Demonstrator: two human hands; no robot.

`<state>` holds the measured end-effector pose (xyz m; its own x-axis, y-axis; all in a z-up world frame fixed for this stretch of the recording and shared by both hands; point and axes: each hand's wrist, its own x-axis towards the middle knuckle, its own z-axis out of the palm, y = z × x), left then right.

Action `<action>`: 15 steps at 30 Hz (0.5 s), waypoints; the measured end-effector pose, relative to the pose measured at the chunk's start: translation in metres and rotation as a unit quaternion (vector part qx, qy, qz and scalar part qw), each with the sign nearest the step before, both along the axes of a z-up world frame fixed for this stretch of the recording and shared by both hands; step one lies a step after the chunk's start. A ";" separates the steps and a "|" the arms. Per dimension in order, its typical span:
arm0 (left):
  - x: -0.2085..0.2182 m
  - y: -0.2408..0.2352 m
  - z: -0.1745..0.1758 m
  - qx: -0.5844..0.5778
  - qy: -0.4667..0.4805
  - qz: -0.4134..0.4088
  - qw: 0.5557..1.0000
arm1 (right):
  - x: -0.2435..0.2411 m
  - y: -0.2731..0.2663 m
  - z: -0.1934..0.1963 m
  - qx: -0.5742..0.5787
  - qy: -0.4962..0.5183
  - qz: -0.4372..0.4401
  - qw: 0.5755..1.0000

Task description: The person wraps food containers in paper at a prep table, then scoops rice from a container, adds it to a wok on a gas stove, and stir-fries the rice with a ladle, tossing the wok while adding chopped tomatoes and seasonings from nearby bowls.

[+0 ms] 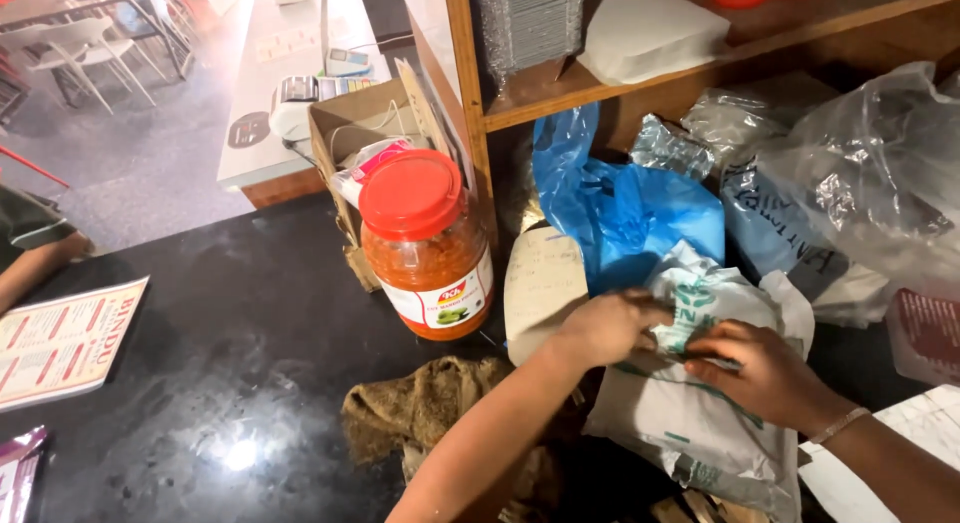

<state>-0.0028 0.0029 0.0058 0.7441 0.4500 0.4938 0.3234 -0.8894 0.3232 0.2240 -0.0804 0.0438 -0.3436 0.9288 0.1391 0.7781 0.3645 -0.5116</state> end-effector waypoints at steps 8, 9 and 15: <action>0.002 0.013 0.006 0.018 -0.008 0.043 0.999 | -0.011 0.003 -0.013 0.087 0.025 -0.036 0.995; 0.005 0.006 0.006 0.009 -0.015 0.032 0.999 | -0.016 -0.003 -0.007 0.078 0.017 -0.048 0.996; 0.027 -0.025 0.009 -0.164 -0.288 0.074 0.941 | -0.022 -0.003 -0.014 0.243 0.007 -0.063 0.968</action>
<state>0.0242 -0.0218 0.0147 0.3124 0.7257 0.6130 0.1230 -0.6707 0.7314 0.2020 -0.0834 0.0297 -0.2273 0.7868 0.5739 0.8261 0.4678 -0.3142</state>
